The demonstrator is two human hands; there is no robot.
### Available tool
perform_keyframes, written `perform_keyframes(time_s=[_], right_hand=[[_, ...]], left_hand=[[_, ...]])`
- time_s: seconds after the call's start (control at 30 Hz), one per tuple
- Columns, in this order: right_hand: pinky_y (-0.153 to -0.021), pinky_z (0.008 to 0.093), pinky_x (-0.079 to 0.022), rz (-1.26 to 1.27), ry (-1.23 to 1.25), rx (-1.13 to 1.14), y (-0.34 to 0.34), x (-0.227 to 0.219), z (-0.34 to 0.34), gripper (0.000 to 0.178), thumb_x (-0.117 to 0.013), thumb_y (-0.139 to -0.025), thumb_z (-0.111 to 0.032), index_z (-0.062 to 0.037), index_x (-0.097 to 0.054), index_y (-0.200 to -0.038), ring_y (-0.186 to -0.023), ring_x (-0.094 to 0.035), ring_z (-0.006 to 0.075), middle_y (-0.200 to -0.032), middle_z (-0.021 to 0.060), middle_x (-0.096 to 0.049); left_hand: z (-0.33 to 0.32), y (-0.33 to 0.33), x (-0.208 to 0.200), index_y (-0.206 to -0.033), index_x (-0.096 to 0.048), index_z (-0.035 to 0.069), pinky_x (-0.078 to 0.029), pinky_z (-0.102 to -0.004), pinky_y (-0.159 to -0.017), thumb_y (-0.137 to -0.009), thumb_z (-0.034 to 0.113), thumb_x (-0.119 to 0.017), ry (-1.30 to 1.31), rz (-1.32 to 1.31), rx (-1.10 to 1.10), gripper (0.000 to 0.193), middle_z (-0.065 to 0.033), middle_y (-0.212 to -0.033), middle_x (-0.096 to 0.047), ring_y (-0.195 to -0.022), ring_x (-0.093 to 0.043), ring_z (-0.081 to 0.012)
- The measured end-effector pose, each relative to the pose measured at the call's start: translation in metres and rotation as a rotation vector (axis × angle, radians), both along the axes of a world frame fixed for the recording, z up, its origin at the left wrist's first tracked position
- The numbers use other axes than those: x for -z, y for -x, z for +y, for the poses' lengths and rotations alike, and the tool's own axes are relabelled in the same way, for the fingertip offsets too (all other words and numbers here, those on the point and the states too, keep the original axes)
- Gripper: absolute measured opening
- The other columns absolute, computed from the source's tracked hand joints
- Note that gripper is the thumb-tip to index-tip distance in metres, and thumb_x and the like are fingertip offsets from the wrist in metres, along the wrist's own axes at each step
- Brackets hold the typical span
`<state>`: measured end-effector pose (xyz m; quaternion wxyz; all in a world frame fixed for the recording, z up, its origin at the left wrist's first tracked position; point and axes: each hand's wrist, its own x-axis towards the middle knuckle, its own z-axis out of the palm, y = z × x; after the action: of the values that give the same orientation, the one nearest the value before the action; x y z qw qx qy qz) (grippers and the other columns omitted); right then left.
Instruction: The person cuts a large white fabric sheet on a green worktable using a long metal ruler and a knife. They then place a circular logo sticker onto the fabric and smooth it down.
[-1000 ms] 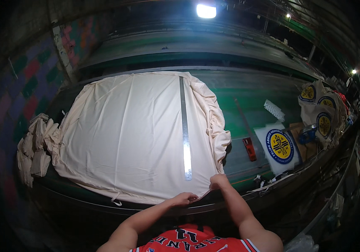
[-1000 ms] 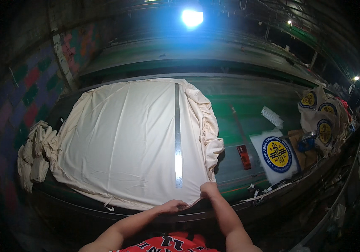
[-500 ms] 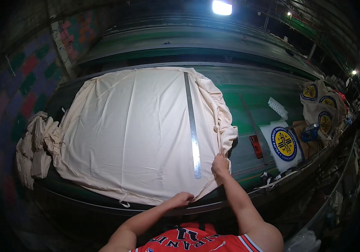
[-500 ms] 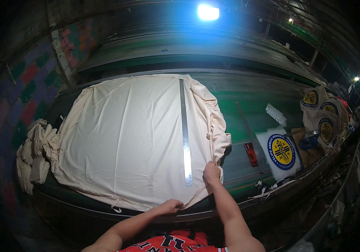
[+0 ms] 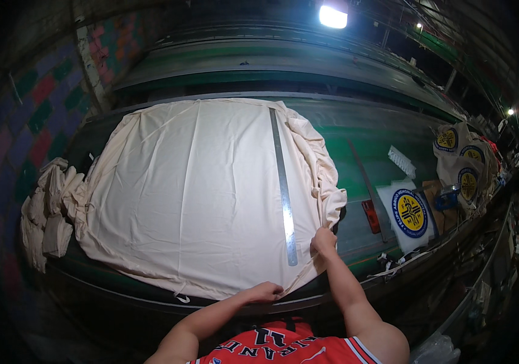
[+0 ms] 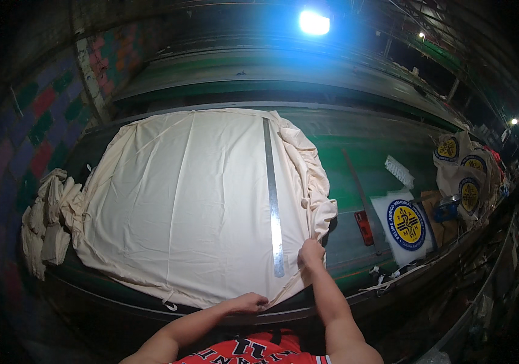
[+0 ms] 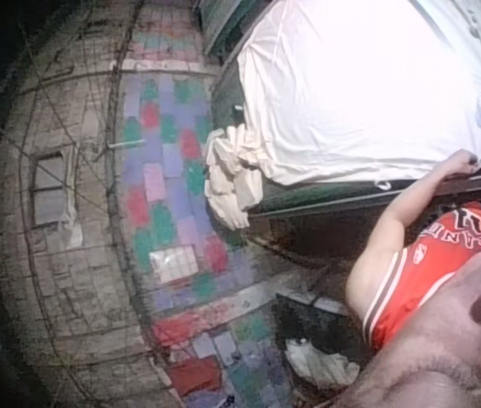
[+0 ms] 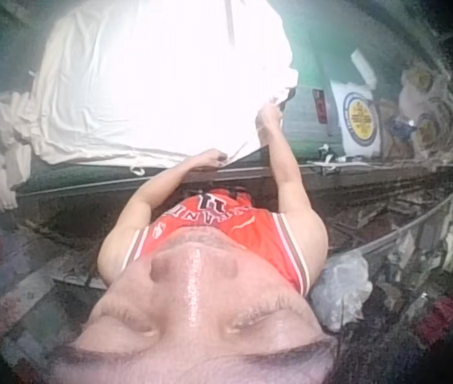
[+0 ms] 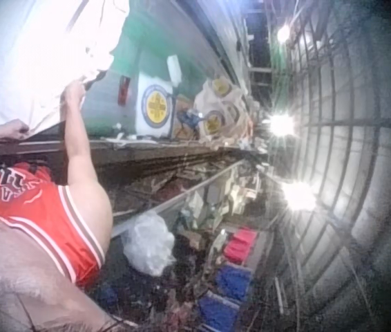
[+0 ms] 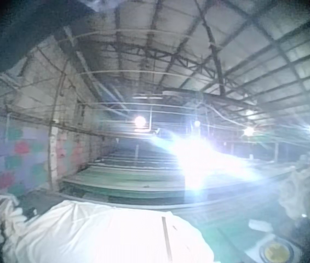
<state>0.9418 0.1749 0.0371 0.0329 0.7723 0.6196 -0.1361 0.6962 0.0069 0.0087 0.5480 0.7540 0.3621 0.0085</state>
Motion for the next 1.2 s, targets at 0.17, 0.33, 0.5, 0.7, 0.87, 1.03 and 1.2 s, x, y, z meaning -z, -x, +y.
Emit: perform_keyframes(time_s=[0.17, 0.33, 0.5, 0.7, 0.87, 1.03, 1.2], right_hand=[[-0.086, 0.0465, -0.055, 0.088, -0.106, -0.144, -0.007, 0.004, -0.015, 0.036, -0.07, -0.078, -0.012, 0.0022, -0.061, -0.109, -0.101, -0.067, 0.0393, -0.111, 0.0223, -0.065], [-0.087, 0.0482, -0.05, 0.351, -0.437, -0.316, -0.036, -0.009, -0.045, 0.025, -0.064, -0.087, -0.013, -0.0023, -0.058, -0.109, -0.102, -0.06, 0.0395, -0.108, 0.0189, -0.057], [-0.087, 0.0469, -0.049, 0.416, -0.557, -0.346, -0.113, -0.035, -0.054, 0.021, -0.062, -0.088, -0.011, -0.002, -0.06, -0.106, -0.1, -0.058, 0.0389, -0.104, 0.0197, -0.057], [-0.081, 0.0468, -0.05, 0.532, -0.605, -0.147, -0.252, -0.052, -0.065, 0.01, -0.064, -0.086, -0.012, -0.0031, -0.065, -0.093, -0.091, -0.062, 0.0383, -0.095, 0.0154, -0.063], [-0.082, 0.0471, -0.051, 0.474, -0.467, -0.017, -0.358, -0.033, -0.055, 0.013, -0.066, -0.084, -0.015, -0.0028, -0.068, -0.089, -0.092, -0.063, 0.0387, -0.093, 0.0169, -0.065], [-0.09, 0.0462, -0.05, 0.447, -0.3, -0.016, -0.388, -0.005, -0.027, 0.024, -0.071, -0.085, -0.02, -0.0026, -0.068, -0.101, -0.103, -0.062, 0.0385, -0.107, 0.0192, -0.064], [-0.093, 0.0456, -0.049, 0.433, -0.234, -0.088, -0.378, -0.005, -0.007, 0.027, -0.071, -0.087, -0.023, -0.0017, -0.068, -0.104, -0.106, -0.061, 0.039, -0.114, 0.0205, -0.061]], left_hand=[[0.011, -0.005, -0.008, -0.118, -0.065, 0.001, -0.05, -0.0457, -0.09, -0.093, 0.024, -0.056, -0.044, 0.08, 0.05, 0.036, -0.0248, -0.108, -0.068, -0.101, -0.065, -0.0415], [0.041, -0.039, -0.024, -0.108, -0.069, 0.0, -0.05, -0.0484, -0.088, -0.091, 0.024, -0.056, -0.241, 0.121, -0.184, 0.033, -0.0242, -0.103, -0.069, -0.099, -0.064, -0.0428], [0.074, -0.107, -0.036, -0.109, -0.071, 0.002, -0.053, -0.0446, -0.086, -0.094, 0.025, -0.06, -0.346, 0.038, -0.285, 0.03, -0.0208, -0.102, -0.07, -0.093, -0.068, -0.0375], [0.099, -0.235, -0.043, -0.108, -0.071, 0.003, -0.053, -0.0453, -0.081, -0.092, 0.022, -0.062, -0.235, -0.025, -0.205, 0.027, -0.0215, -0.099, -0.07, -0.092, -0.067, -0.0386], [0.115, -0.352, -0.038, -0.11, -0.069, 0.002, -0.052, -0.0463, -0.086, -0.09, 0.02, -0.062, -0.258, -0.022, -0.108, 0.028, -0.0234, -0.105, -0.069, -0.098, -0.066, -0.0409], [0.114, -0.429, -0.042, -0.108, -0.069, 0.001, -0.052, -0.0463, -0.085, -0.087, 0.016, -0.062, -0.347, -0.124, -0.129, 0.027, -0.0238, -0.104, -0.068, -0.098, -0.065, -0.0413], [0.124, -0.426, -0.044, -0.111, -0.065, 0.001, -0.048, -0.0473, -0.09, -0.083, 0.011, -0.066, -0.487, -0.137, -0.521, 0.03, -0.0227, -0.11, -0.063, -0.106, -0.059, -0.0414]])
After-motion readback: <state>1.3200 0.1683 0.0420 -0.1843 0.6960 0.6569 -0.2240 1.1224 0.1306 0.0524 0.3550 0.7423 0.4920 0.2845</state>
